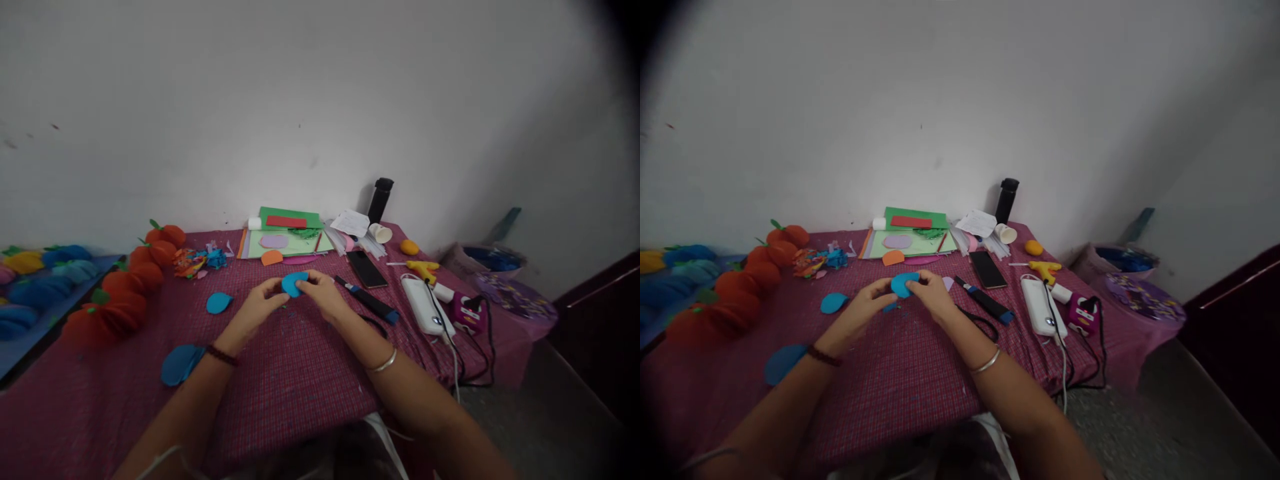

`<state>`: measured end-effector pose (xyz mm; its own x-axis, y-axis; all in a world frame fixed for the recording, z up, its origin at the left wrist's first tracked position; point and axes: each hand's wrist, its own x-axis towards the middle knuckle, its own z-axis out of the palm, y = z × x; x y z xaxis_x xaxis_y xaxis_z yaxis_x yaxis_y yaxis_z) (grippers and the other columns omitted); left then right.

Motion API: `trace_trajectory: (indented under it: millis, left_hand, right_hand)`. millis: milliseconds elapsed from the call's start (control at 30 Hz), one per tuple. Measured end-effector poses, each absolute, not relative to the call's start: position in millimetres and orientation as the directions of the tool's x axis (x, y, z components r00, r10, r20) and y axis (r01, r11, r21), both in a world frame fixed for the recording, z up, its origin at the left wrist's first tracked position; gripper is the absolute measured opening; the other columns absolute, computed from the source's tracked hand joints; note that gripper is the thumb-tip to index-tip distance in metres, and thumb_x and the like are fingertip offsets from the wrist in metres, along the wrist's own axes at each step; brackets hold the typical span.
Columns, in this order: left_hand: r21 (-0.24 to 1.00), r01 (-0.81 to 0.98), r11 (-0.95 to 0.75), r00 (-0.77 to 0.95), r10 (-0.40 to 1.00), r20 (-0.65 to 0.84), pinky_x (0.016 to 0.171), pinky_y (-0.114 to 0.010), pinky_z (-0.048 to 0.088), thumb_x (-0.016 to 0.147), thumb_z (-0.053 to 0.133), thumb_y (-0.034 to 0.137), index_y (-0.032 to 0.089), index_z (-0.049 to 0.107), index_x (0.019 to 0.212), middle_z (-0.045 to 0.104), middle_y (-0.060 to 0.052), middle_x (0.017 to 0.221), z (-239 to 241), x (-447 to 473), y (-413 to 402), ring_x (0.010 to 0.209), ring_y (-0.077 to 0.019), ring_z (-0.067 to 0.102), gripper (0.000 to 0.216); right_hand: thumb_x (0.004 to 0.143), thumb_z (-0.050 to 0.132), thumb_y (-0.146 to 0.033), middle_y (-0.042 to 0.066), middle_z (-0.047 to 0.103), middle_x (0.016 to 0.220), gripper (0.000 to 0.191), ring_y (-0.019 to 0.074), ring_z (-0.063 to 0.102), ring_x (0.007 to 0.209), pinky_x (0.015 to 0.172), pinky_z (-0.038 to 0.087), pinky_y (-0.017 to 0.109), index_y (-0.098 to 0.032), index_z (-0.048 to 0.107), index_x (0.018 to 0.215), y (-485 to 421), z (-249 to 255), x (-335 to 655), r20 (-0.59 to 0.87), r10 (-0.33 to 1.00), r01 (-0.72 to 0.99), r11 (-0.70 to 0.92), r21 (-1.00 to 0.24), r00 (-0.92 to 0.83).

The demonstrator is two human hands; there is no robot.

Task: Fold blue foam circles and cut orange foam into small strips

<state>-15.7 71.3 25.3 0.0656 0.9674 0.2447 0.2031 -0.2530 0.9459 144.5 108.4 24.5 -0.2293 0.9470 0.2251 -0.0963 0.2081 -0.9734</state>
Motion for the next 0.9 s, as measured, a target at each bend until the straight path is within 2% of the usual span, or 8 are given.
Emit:
trace_trajectory:
  millis: [167, 300, 467, 567, 667, 767, 900]
  left_hand:
    - [0.964, 0.151, -0.217, 0.074, 0.975, 0.207, 0.073, -0.03, 0.047, 0.072, 0.066, 0.033, 0.015, 0.068, 0.088, 0.069, -0.003, 0.084, 30.5, -11.4, 66.8, 0.078, -0.0182, 0.061, 0.024]
    - [0.967, 0.124, -0.222, 0.027, 0.975, 0.22, 0.068, -0.027, 0.045, 0.082, 0.055, 0.042, 0.017, 0.061, 0.074, 0.063, 0.0, 0.074, 27.5, -12.8, 68.6, 0.073, -0.0155, 0.056, 0.027]
    - [0.966, 0.145, -0.215, 0.099, 0.974, 0.202, 0.063, -0.026, 0.045, 0.074, 0.061, 0.033, 0.017, 0.059, 0.079, 0.063, 0.001, 0.072, 30.9, -13.7, 68.5, 0.066, -0.0143, 0.057, 0.017]
    - [0.958, 0.206, -0.2, 0.19, 0.968, 0.162, 0.06, -0.026, 0.045, 0.072, 0.062, 0.028, 0.016, 0.06, 0.075, 0.063, 0.001, 0.067, 40.7, -23.9, 68.1, 0.061, -0.0139, 0.056, 0.012]
    - [0.937, 0.296, -0.186, 0.259, 0.96, 0.109, 0.054, -0.023, 0.037, 0.066, 0.067, 0.021, 0.015, 0.061, 0.065, 0.057, 0.003, 0.059, 51.0, -40.8, 64.2, 0.055, -0.0113, 0.05, 0.008]
    - [0.861, 0.462, -0.213, 0.316, 0.947, 0.065, 0.049, -0.023, 0.029, 0.066, 0.067, 0.019, 0.016, 0.06, 0.058, 0.048, 0.006, 0.052, 50.2, -53.3, 52.8, 0.051, -0.0099, 0.042, 0.011]
    - [0.758, 0.6, -0.257, 0.341, 0.939, 0.048, 0.049, -0.024, 0.029, 0.072, 0.06, 0.022, 0.018, 0.057, 0.059, 0.046, 0.006, 0.053, 31.1, -56.4, 29.4, 0.051, -0.0111, 0.041, 0.014]
  right_hand:
    - [0.064, 0.065, -0.033, -0.003, 0.058, 0.068, 0.018, 0.0122, 0.05, 0.066, 0.067, 0.042, 0.026, -0.017, 0.058, 0.071, 104.3, 21.5, 139.9, 0.204, 0.946, -0.155, 0.169, -0.973, -0.251]
    - [0.067, 0.064, -0.036, -0.004, 0.056, 0.069, 0.021, 0.0118, 0.051, 0.064, 0.062, 0.042, 0.024, -0.019, 0.056, 0.076, 103.5, 16.0, 137.0, 0.199, 0.948, -0.162, 0.161, -0.973, -0.248]
    - [0.074, 0.056, -0.037, -0.005, 0.053, 0.066, 0.019, 0.0115, 0.051, 0.054, 0.054, 0.043, 0.024, -0.021, 0.048, 0.081, 98.8, 12.7, 134.2, 0.206, 0.928, -0.093, 0.186, -0.978, -0.31]
    - [0.078, 0.05, -0.036, -0.005, 0.053, 0.063, 0.018, 0.0125, 0.053, 0.052, 0.054, 0.044, 0.026, -0.021, 0.043, 0.084, 95.0, 12.8, 132.5, 0.208, 0.883, -0.019, 0.221, -0.975, -0.42]
    - [0.077, 0.052, -0.032, -0.006, 0.05, 0.061, 0.014, 0.0123, 0.05, 0.054, 0.054, 0.041, 0.024, -0.021, 0.043, 0.079, 91.0, 13.1, 132.1, 0.222, 0.809, 0.073, 0.309, -0.948, -0.545]
    - [0.073, 0.057, -0.024, -0.006, 0.046, 0.063, 0.012, 0.0111, 0.044, 0.06, 0.056, 0.033, 0.023, -0.019, 0.046, 0.071, 86.5, 12.7, 132.6, 0.237, 0.725, 0.166, 0.437, -0.884, -0.646]
    - [0.073, 0.061, -0.018, -0.005, 0.048, 0.064, 0.008, 0.0112, 0.042, 0.061, 0.058, 0.027, 0.024, -0.017, 0.053, 0.069, 79.0, 11.8, 131.8, 0.219, 0.612, 0.255, 0.591, -0.765, -0.76]
